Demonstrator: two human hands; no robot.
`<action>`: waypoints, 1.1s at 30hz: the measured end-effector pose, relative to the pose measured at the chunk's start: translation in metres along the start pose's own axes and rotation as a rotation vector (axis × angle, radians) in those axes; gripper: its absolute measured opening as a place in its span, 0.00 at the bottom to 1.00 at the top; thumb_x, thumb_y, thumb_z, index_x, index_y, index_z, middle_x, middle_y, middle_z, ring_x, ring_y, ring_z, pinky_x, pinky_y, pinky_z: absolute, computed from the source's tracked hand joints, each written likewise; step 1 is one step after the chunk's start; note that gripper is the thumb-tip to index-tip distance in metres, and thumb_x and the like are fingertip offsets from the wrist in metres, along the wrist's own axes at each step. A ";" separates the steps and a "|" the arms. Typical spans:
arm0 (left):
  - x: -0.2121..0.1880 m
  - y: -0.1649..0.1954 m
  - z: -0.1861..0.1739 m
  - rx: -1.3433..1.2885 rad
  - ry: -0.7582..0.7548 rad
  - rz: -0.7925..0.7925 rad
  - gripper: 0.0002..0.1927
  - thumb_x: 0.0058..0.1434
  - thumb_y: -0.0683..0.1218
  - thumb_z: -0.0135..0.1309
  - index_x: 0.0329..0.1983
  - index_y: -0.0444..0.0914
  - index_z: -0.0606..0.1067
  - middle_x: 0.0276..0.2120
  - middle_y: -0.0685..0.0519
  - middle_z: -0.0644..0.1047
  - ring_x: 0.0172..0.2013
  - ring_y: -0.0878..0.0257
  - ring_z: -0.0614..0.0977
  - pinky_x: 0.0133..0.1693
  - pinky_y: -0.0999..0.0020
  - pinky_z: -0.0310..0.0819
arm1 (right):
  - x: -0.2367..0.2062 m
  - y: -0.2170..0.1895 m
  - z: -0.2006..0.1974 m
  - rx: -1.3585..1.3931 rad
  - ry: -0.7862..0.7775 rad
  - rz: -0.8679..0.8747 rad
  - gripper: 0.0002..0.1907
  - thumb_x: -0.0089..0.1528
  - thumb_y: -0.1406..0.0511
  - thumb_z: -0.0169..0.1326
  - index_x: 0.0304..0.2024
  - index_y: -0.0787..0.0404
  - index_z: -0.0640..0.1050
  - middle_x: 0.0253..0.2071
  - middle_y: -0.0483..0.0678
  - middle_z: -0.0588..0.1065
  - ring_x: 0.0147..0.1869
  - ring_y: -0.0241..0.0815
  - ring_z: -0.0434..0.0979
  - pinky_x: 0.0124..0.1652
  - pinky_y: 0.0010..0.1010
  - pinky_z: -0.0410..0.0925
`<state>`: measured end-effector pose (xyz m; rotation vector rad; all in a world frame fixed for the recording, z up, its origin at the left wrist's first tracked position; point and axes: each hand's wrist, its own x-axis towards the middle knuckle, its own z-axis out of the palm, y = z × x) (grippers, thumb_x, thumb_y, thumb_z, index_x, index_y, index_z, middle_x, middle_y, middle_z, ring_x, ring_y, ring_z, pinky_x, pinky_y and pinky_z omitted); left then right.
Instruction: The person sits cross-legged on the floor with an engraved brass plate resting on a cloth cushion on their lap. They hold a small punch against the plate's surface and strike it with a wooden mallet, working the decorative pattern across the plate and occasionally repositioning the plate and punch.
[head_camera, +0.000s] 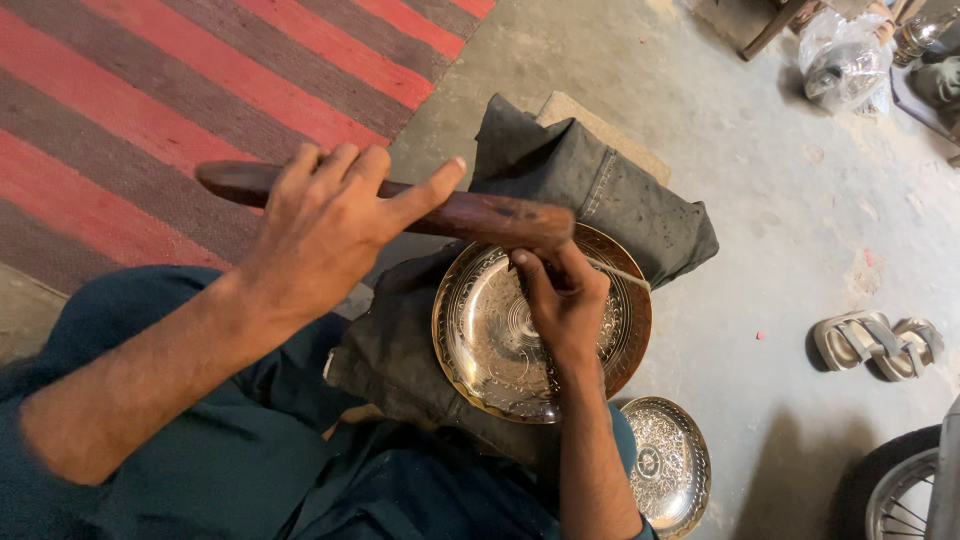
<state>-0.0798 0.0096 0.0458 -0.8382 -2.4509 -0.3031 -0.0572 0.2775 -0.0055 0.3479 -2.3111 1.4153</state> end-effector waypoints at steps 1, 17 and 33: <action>0.001 0.000 0.002 -0.179 0.026 -0.040 0.35 0.63 0.38 0.56 0.74 0.48 0.65 0.36 0.47 0.74 0.39 0.52 0.80 0.44 0.55 0.73 | 0.001 0.000 0.000 0.013 -0.010 -0.008 0.10 0.65 0.75 0.59 0.50 0.67 0.81 0.40 0.48 0.84 0.42 0.31 0.81 0.42 0.22 0.72; 0.000 0.000 -0.023 -0.431 -0.267 -0.230 0.46 0.54 0.42 0.63 0.74 0.53 0.55 0.40 0.46 0.77 0.35 0.51 0.84 0.37 0.57 0.82 | -0.005 0.000 0.014 0.048 0.134 -0.068 0.14 0.67 0.76 0.55 0.56 0.70 0.76 0.46 0.51 0.82 0.50 0.34 0.83 0.50 0.25 0.76; 0.007 -0.001 -0.013 -0.192 -0.048 -0.033 0.42 0.60 0.38 0.60 0.75 0.53 0.58 0.34 0.50 0.74 0.37 0.53 0.81 0.42 0.54 0.80 | -0.004 0.005 0.010 -0.053 0.154 -0.064 0.12 0.65 0.74 0.62 0.50 0.65 0.77 0.38 0.49 0.82 0.42 0.32 0.81 0.41 0.23 0.73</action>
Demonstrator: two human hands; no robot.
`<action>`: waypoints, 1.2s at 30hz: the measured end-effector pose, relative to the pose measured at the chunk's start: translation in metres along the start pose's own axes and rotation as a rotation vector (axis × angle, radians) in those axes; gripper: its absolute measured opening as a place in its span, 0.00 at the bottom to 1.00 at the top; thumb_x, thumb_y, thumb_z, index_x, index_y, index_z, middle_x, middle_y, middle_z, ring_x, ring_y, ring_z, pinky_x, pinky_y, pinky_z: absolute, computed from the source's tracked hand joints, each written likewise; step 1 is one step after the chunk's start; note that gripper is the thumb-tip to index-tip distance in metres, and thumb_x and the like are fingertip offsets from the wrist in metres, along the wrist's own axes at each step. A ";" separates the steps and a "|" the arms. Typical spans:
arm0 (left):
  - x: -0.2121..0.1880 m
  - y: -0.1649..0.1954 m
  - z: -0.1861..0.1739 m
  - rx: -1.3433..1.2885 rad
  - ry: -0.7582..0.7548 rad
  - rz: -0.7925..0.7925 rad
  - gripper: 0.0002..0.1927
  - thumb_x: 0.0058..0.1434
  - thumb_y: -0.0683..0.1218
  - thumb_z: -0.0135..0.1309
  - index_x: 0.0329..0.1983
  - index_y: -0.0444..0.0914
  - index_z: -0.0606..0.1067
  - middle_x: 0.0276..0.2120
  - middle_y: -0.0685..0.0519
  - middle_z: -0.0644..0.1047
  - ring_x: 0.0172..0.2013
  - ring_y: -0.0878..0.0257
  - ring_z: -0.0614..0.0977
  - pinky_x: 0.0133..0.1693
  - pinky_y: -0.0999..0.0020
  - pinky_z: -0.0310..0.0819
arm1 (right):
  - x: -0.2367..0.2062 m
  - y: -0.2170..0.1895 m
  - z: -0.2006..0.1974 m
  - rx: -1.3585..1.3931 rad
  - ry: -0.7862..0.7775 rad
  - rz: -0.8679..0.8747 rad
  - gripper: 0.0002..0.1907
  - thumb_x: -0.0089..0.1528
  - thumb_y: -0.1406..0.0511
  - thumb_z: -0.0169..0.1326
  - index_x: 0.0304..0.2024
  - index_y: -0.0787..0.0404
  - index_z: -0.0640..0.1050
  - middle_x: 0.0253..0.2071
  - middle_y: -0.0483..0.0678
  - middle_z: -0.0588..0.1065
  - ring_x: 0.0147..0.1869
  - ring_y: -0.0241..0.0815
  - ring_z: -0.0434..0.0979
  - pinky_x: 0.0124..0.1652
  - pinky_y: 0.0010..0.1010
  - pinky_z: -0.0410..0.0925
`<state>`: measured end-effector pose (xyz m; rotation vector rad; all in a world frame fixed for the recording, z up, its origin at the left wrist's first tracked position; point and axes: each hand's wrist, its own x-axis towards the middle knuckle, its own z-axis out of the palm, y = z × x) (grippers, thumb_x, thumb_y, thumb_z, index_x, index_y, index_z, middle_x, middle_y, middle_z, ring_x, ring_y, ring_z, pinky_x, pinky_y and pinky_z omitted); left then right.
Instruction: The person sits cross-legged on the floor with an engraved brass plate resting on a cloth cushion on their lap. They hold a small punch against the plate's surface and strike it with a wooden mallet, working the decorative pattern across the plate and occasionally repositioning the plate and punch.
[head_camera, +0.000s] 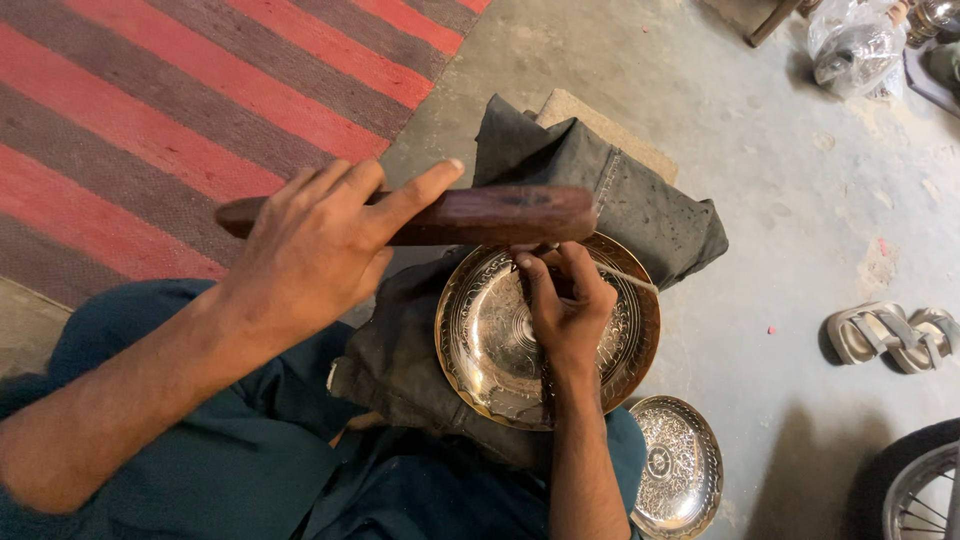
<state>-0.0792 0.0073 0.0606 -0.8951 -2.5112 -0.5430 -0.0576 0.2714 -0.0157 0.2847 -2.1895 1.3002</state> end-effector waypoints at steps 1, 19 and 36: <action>0.001 0.000 0.002 -0.087 -0.008 -0.022 0.43 0.58 0.38 0.59 0.75 0.51 0.58 0.35 0.49 0.74 0.37 0.53 0.81 0.42 0.54 0.79 | 0.000 0.000 0.001 0.061 0.005 -0.039 0.13 0.66 0.74 0.60 0.53 0.65 0.75 0.42 0.50 0.83 0.47 0.32 0.84 0.46 0.24 0.76; -0.001 -0.006 0.015 0.186 0.149 0.097 0.30 0.70 0.39 0.51 0.74 0.52 0.65 0.35 0.49 0.76 0.35 0.55 0.79 0.41 0.56 0.68 | 0.001 0.003 -0.001 -0.120 0.018 0.029 0.07 0.64 0.72 0.65 0.39 0.64 0.78 0.28 0.45 0.80 0.28 0.30 0.76 0.28 0.21 0.67; -0.002 -0.011 0.017 0.311 0.079 0.095 0.33 0.67 0.38 0.55 0.73 0.53 0.66 0.37 0.51 0.77 0.37 0.56 0.80 0.44 0.55 0.72 | 0.003 -0.008 0.001 -0.103 -0.007 0.061 0.11 0.65 0.71 0.61 0.50 0.64 0.80 0.34 0.47 0.83 0.32 0.33 0.80 0.32 0.24 0.71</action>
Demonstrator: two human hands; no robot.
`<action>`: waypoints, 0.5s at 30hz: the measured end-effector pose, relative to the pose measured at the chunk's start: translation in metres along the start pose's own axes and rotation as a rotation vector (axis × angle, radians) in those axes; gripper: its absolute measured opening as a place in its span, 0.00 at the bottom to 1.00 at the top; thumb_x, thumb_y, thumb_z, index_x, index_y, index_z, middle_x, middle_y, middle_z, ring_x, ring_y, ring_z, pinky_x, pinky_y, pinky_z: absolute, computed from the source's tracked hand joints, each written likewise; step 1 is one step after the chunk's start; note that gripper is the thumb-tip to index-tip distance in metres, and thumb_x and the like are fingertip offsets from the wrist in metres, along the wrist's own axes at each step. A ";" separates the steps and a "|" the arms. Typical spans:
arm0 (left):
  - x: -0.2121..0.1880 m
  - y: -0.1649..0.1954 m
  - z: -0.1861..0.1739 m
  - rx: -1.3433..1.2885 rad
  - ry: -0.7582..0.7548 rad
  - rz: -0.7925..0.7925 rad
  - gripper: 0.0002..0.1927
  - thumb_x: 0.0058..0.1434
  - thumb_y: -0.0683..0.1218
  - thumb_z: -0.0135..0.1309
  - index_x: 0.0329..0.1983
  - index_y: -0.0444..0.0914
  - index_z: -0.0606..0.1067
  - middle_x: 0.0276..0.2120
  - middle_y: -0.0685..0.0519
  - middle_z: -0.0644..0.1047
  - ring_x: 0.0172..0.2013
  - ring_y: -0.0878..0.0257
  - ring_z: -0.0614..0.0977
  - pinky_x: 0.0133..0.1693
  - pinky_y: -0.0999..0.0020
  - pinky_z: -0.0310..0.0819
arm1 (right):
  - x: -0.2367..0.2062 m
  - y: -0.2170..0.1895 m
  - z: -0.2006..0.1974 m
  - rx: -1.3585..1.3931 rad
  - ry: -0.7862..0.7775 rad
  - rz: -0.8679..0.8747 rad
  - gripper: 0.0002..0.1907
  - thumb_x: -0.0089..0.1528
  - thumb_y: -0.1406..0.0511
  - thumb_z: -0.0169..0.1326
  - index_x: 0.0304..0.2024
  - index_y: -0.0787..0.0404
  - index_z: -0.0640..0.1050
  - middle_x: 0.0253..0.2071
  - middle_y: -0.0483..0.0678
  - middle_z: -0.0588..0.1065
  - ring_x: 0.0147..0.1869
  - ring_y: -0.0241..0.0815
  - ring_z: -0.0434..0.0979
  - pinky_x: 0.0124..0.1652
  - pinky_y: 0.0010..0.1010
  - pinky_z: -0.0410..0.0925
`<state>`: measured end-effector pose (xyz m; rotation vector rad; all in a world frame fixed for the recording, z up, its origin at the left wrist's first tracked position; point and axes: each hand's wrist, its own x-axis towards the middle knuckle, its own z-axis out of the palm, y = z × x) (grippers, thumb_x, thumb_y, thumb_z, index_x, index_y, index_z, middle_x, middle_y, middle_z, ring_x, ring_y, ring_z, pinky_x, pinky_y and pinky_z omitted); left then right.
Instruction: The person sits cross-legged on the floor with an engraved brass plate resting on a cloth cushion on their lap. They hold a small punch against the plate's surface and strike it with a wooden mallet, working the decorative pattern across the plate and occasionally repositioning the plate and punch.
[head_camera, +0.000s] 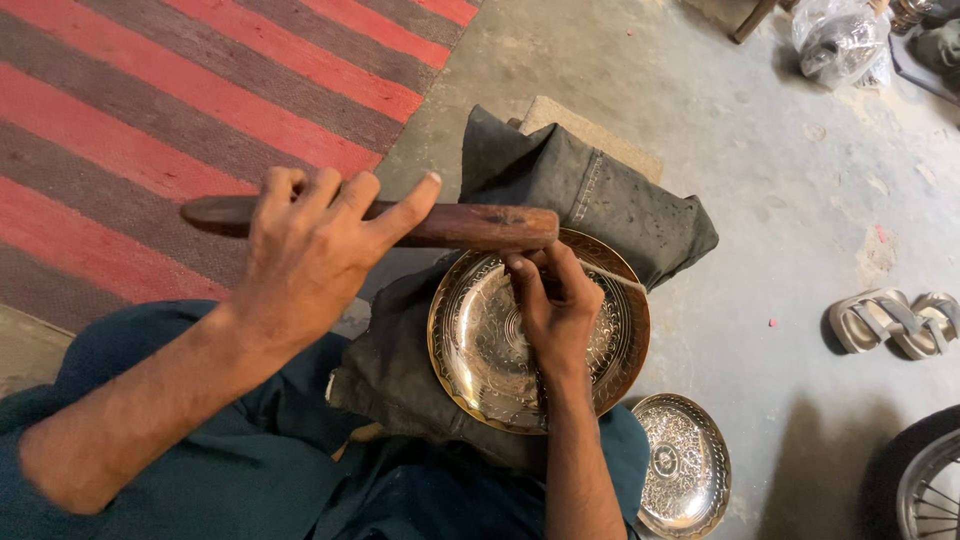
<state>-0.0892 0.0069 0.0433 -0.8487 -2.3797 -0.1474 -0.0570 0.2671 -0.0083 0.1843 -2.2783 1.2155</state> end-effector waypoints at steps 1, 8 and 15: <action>0.001 0.000 0.000 -0.085 0.024 -0.014 0.32 0.67 0.39 0.54 0.74 0.51 0.67 0.36 0.49 0.77 0.37 0.54 0.80 0.43 0.55 0.71 | 0.000 0.000 -0.001 -0.035 -0.018 0.066 0.09 0.65 0.71 0.62 0.48 0.63 0.81 0.31 0.47 0.83 0.29 0.34 0.79 0.30 0.25 0.69; 0.004 -0.002 0.000 -0.209 0.054 -0.030 0.33 0.66 0.40 0.53 0.75 0.48 0.66 0.37 0.48 0.77 0.40 0.51 0.80 0.48 0.53 0.70 | 0.001 -0.003 -0.001 0.084 -0.001 -0.049 0.09 0.67 0.73 0.59 0.51 0.67 0.79 0.38 0.49 0.83 0.40 0.34 0.82 0.41 0.24 0.74; 0.004 -0.007 0.004 -0.186 0.007 -0.024 0.35 0.66 0.40 0.55 0.75 0.51 0.63 0.40 0.47 0.78 0.41 0.51 0.81 0.48 0.51 0.71 | 0.000 -0.003 0.000 0.094 -0.005 -0.031 0.11 0.66 0.73 0.58 0.52 0.67 0.78 0.38 0.49 0.83 0.42 0.34 0.83 0.43 0.24 0.74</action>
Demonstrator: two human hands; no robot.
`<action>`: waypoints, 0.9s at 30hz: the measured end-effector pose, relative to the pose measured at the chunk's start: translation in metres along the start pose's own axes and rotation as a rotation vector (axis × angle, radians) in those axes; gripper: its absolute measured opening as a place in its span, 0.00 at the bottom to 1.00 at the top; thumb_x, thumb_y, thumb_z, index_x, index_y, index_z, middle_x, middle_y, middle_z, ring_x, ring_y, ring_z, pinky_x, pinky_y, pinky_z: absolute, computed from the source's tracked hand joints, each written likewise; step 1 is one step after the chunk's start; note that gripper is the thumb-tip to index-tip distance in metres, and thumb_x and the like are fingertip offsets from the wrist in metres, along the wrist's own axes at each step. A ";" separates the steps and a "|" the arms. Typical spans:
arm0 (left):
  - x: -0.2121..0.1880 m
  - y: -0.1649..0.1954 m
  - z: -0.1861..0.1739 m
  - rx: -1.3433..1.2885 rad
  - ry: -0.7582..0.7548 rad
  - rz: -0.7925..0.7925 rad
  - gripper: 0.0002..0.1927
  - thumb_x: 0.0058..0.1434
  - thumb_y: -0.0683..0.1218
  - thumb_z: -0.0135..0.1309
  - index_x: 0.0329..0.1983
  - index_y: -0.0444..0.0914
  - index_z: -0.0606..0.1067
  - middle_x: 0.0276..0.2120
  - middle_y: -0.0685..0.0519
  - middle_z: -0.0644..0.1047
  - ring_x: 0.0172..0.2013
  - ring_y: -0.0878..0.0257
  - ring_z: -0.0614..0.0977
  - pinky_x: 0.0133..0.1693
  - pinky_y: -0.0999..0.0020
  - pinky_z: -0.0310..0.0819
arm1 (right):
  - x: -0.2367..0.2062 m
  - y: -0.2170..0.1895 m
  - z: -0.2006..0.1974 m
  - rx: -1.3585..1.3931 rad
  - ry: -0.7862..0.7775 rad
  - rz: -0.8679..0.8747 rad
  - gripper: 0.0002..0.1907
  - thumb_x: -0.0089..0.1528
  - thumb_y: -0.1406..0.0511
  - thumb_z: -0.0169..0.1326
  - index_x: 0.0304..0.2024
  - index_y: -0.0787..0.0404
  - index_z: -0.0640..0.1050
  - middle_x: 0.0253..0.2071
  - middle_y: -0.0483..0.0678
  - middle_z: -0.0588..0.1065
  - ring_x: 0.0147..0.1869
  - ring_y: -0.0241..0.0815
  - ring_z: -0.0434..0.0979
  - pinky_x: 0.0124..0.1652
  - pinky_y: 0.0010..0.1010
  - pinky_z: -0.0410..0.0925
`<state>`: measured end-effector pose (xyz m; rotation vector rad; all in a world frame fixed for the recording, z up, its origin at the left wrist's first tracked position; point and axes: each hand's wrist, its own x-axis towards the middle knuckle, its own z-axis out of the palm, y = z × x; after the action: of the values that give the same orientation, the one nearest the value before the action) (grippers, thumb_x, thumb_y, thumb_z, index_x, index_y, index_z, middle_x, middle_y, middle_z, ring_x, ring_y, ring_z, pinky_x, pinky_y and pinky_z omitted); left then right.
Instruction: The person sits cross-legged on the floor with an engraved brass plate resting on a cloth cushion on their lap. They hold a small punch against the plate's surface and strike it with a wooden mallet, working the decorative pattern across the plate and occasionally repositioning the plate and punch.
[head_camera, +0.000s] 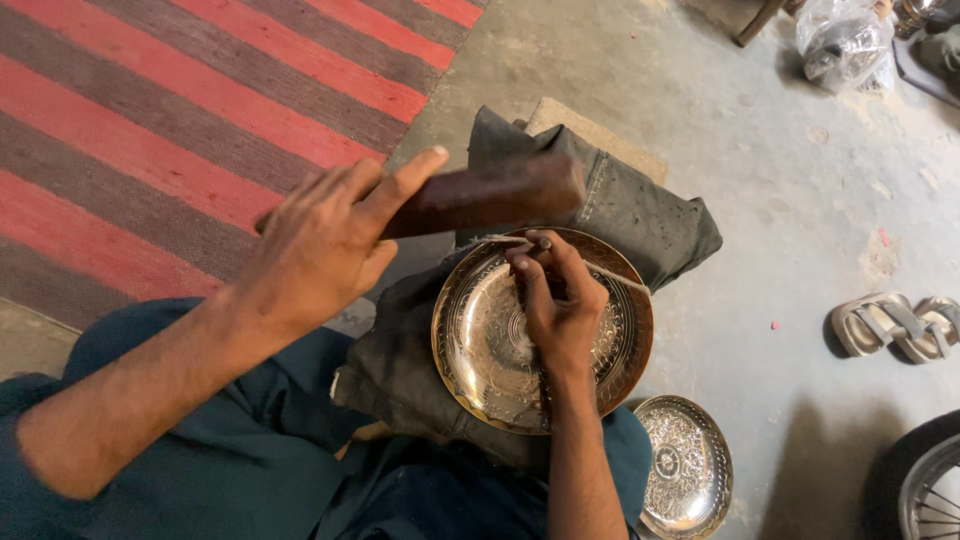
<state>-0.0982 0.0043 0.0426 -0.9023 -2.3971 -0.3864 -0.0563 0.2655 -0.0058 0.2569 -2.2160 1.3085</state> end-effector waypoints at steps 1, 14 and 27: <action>0.000 0.000 0.000 0.103 -0.021 0.020 0.35 0.67 0.39 0.55 0.75 0.54 0.62 0.42 0.48 0.78 0.40 0.52 0.82 0.47 0.51 0.73 | 0.001 0.001 0.000 0.032 0.005 -0.038 0.14 0.66 0.73 0.57 0.55 0.68 0.76 0.41 0.49 0.83 0.45 0.34 0.83 0.46 0.24 0.75; 0.000 -0.003 0.000 0.252 -0.024 0.063 0.35 0.67 0.40 0.54 0.75 0.58 0.62 0.41 0.51 0.78 0.40 0.57 0.82 0.46 0.55 0.74 | 0.000 -0.001 0.000 0.059 -0.008 -0.005 0.14 0.66 0.74 0.57 0.56 0.66 0.77 0.41 0.47 0.83 0.44 0.34 0.83 0.46 0.24 0.75; 0.006 0.006 -0.011 -0.089 -0.038 -0.049 0.37 0.62 0.40 0.58 0.75 0.48 0.65 0.45 0.46 0.74 0.43 0.50 0.80 0.49 0.47 0.74 | -0.001 -0.003 -0.001 0.031 -0.015 0.053 0.15 0.65 0.75 0.58 0.56 0.67 0.78 0.40 0.47 0.83 0.42 0.33 0.82 0.44 0.23 0.73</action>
<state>-0.0942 0.0070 0.0555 -0.8986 -2.4571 -0.5018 -0.0535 0.2645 -0.0042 0.2217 -2.2301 1.3739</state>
